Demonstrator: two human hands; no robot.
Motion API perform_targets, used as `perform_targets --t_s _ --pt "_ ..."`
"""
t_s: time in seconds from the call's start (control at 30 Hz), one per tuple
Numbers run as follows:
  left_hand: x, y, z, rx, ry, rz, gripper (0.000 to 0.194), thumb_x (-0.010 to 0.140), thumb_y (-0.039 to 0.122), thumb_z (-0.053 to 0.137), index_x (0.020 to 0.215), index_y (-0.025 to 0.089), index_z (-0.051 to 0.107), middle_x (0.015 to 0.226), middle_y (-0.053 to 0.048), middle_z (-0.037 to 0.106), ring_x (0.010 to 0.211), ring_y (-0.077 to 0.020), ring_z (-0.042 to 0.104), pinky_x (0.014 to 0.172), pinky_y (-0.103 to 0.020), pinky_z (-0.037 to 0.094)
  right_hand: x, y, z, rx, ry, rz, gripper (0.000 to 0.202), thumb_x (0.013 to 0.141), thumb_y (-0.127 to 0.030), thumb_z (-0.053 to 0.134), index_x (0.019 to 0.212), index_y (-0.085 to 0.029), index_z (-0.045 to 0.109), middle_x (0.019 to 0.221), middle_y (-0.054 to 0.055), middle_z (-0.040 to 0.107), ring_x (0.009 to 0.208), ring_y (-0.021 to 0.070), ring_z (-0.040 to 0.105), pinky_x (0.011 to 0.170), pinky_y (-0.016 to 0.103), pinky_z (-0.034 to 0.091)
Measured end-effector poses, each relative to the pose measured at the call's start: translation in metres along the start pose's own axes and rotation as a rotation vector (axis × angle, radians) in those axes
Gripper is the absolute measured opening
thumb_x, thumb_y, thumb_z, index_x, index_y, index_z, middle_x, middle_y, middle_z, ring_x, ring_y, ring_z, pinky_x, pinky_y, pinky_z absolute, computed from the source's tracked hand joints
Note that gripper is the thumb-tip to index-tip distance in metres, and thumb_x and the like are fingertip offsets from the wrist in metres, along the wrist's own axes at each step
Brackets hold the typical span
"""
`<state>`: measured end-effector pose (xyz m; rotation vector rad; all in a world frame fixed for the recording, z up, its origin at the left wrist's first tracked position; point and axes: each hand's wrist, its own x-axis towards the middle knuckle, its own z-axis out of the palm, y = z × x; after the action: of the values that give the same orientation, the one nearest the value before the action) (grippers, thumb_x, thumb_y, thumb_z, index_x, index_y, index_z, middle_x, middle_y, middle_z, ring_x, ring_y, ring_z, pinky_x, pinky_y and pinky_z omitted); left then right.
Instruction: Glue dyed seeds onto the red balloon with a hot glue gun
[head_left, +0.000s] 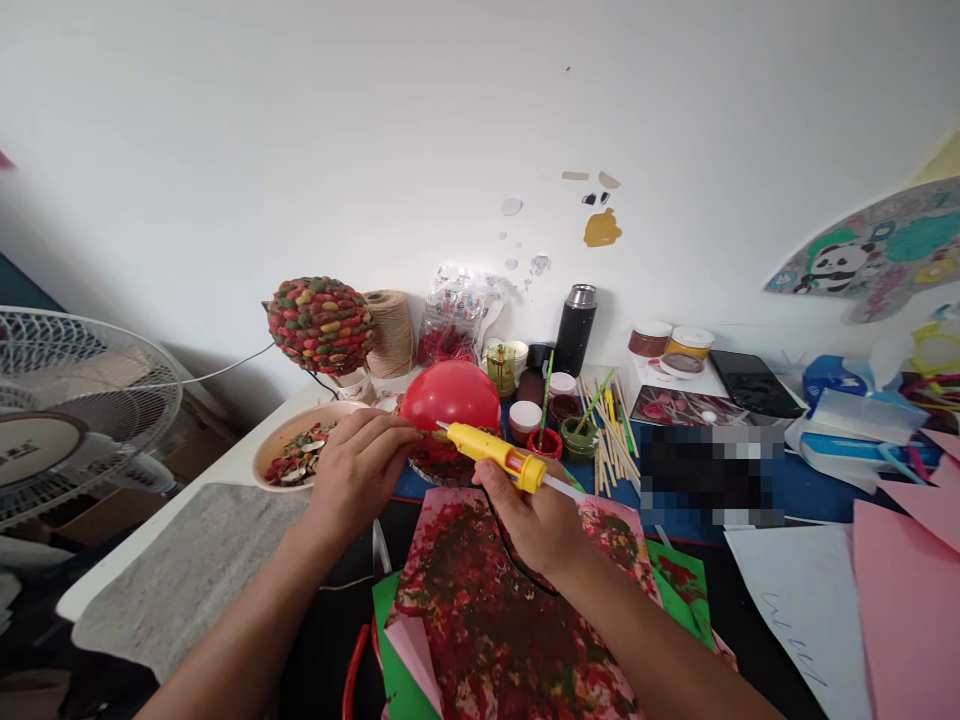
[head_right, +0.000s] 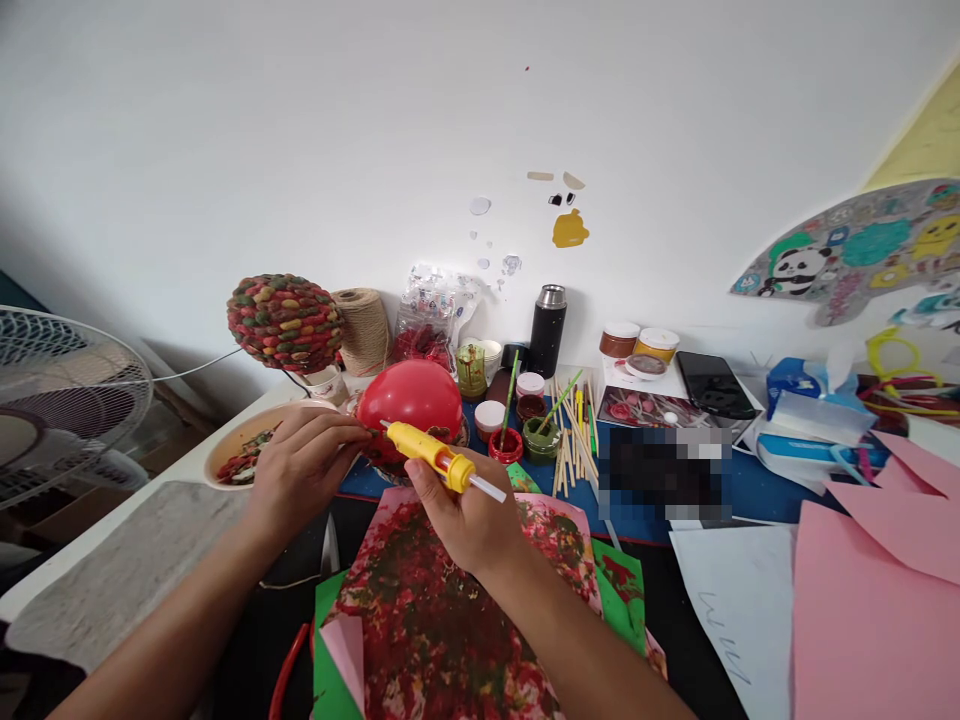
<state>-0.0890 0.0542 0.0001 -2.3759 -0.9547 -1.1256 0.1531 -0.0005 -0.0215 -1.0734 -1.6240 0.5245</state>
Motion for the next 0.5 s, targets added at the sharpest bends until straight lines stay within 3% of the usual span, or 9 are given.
perform_targets --t_s 0.2,0.5 --pt "-0.0006 -0.0013 0.0028 -0.006 -0.002 0.003 0.016 0.105 0.017 0.065 0.101 0.024 0.080 0.099 -0.005 0.085 0.093 -0.0226 0.073 0.089 -0.036 0.057 0.0006 -0.0028 -0.0006 -0.030 -0.027 -0.059 0.051 0.113 -0.055 0.051 0.080 -0.023 0.072 0.071 0.004 0.074 0.064 0.0203 0.069 0.063 0.030 0.049" --pt "-0.0046 -0.0020 0.0065 -0.030 -0.005 -0.021 0.024 0.104 0.012 0.061 0.105 0.025 0.082 0.105 -0.007 0.085 0.096 -0.0232 0.074 0.092 -0.038 0.058 0.0015 -0.0075 -0.0014 -0.089 -0.052 -0.115 0.050 0.113 -0.055 0.049 0.083 -0.025 0.076 0.073 0.004 0.075 0.070 0.0218 0.072 0.067 0.030 0.049"
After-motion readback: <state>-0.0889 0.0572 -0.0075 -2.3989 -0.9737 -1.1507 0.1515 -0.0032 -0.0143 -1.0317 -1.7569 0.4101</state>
